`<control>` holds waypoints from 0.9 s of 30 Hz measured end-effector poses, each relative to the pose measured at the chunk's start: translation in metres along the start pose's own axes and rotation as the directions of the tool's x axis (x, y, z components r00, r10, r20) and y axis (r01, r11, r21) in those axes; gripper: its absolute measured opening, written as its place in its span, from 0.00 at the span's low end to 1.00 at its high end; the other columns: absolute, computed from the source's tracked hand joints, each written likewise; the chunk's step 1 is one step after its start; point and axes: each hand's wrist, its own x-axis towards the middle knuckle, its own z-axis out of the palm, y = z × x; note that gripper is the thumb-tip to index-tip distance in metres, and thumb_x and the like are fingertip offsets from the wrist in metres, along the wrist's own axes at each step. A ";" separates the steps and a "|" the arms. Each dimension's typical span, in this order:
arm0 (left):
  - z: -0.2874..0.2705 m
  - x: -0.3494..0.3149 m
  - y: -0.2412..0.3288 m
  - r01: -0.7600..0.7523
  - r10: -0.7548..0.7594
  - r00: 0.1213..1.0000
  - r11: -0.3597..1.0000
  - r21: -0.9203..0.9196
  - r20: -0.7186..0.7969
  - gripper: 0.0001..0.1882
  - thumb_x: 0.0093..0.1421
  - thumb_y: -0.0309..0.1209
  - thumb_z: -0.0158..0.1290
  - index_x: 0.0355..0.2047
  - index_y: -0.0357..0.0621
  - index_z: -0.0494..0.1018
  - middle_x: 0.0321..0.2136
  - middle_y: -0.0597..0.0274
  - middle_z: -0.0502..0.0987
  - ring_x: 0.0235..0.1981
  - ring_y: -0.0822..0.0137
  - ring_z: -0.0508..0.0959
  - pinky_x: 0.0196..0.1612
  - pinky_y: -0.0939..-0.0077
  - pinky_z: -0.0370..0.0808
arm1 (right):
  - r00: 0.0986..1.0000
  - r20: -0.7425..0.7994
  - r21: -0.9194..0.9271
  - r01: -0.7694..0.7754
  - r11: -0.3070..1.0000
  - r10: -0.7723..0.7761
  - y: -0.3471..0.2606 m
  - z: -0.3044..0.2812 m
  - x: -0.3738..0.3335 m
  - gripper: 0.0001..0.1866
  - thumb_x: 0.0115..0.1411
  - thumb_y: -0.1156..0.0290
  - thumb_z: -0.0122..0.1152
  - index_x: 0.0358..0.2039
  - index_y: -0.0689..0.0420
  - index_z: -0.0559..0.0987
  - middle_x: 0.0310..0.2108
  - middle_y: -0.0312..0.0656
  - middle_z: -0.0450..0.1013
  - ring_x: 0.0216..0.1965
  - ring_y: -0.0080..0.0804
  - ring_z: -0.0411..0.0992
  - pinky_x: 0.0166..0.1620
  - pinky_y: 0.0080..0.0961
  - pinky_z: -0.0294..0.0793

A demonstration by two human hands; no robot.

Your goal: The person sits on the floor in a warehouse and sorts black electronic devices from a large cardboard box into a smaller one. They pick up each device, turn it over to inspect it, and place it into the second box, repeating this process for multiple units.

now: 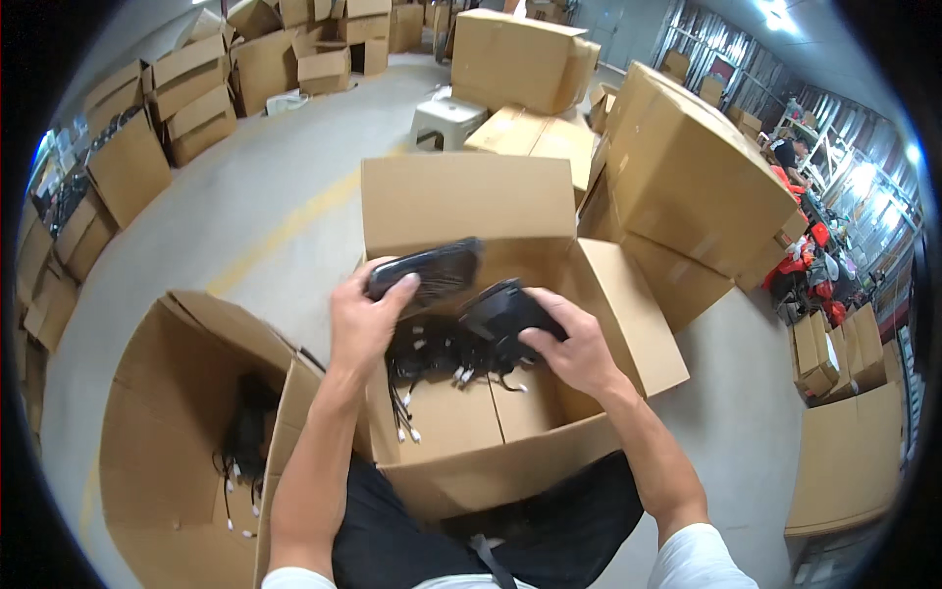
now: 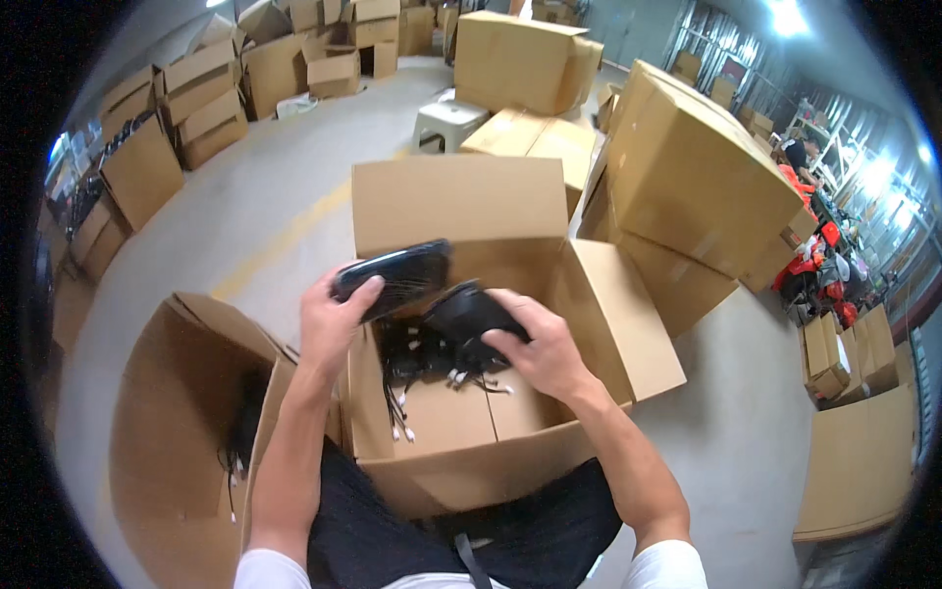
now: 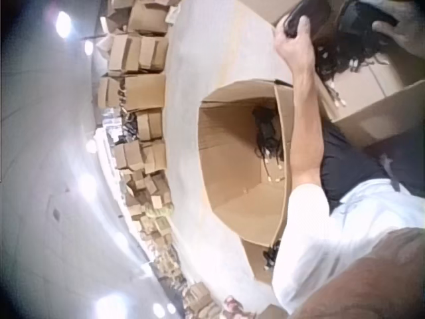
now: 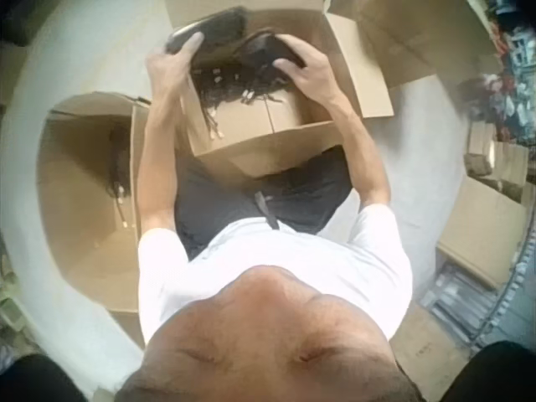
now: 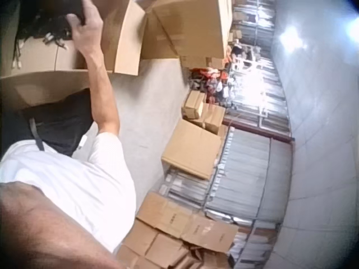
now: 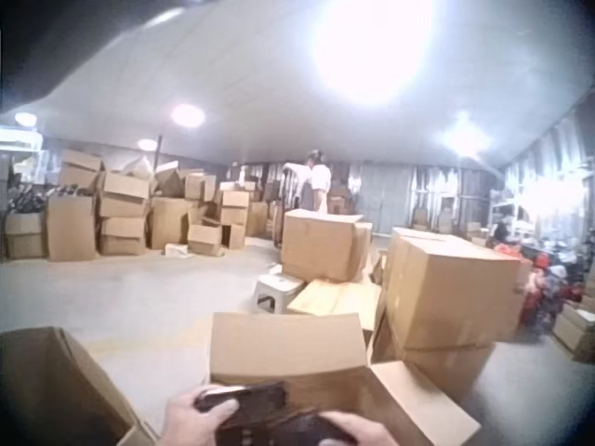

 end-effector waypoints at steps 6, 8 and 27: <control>0.021 -0.014 -0.014 0.385 -0.291 0.873 0.904 -0.185 0.392 0.21 0.67 0.41 0.60 0.51 0.36 0.74 0.37 0.65 0.80 0.39 0.74 0.78 0.45 0.77 0.78 | 0.987 0.154 -0.007 0.056 0.998 -0.054 -0.022 0.015 0.007 0.29 0.57 0.71 0.74 0.59 0.57 0.76 0.39 0.47 0.75 0.41 0.43 0.77 0.44 0.35 0.78; 0.024 -0.019 -0.006 0.262 -0.206 0.872 0.963 -0.068 0.444 0.25 0.64 0.42 0.64 0.53 0.37 0.72 0.39 0.64 0.79 0.38 0.74 0.78 0.43 0.79 0.78 | 0.984 0.171 0.007 0.040 0.999 -0.040 -0.024 0.015 0.005 0.28 0.56 0.71 0.74 0.57 0.58 0.77 0.40 0.47 0.74 0.40 0.43 0.76 0.44 0.35 0.78; 0.051 -0.043 0.004 0.478 -0.279 0.862 0.726 -0.495 0.423 0.34 0.56 0.40 0.72 0.55 0.36 0.68 0.46 0.57 0.78 0.48 0.66 0.79 0.54 0.67 0.79 | 0.857 -0.346 0.420 -0.224 0.879 0.383 -0.020 0.020 -0.013 0.38 0.65 0.38 0.61 0.53 0.66 0.73 0.42 0.40 0.74 0.44 0.23 0.71 0.50 0.23 0.73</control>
